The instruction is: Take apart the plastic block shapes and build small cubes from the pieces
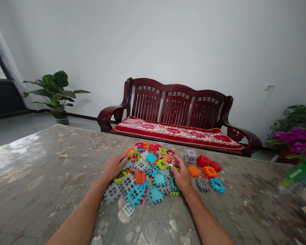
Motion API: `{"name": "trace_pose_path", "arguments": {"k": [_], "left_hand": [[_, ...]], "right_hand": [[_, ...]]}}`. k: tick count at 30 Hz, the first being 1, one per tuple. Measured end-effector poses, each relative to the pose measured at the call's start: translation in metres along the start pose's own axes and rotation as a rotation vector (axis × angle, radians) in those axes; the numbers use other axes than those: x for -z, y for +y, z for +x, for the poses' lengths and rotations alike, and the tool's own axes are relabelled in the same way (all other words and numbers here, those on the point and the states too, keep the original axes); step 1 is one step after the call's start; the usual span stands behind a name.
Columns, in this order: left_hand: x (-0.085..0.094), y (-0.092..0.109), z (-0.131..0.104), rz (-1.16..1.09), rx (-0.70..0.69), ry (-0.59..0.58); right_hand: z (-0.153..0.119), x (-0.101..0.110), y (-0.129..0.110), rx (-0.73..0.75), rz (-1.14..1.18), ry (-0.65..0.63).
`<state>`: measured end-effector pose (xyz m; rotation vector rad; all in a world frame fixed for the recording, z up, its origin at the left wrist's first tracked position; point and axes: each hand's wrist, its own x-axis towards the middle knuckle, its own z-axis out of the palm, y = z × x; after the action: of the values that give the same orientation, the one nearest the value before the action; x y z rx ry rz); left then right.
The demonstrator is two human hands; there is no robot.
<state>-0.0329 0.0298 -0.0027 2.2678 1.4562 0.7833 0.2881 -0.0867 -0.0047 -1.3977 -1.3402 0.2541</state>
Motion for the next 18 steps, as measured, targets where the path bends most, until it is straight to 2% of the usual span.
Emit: {"name": "trace_pose_path", "arguments": {"k": [11, 14, 18], "left_hand": [[-0.003, -0.005, 0.001, -0.029, -0.003, 0.020], [-0.002, -0.005, 0.001, -0.051, -0.001, 0.014], [-0.001, -0.002, 0.000, -0.101, 0.037, 0.021]], "right_hand": [[0.002, 0.002, 0.010, -0.074, -0.007, -0.035], [0.001, 0.001, 0.010, -0.054, 0.039, -0.053], [0.001, -0.002, 0.011, -0.004, 0.075, -0.140]]}}
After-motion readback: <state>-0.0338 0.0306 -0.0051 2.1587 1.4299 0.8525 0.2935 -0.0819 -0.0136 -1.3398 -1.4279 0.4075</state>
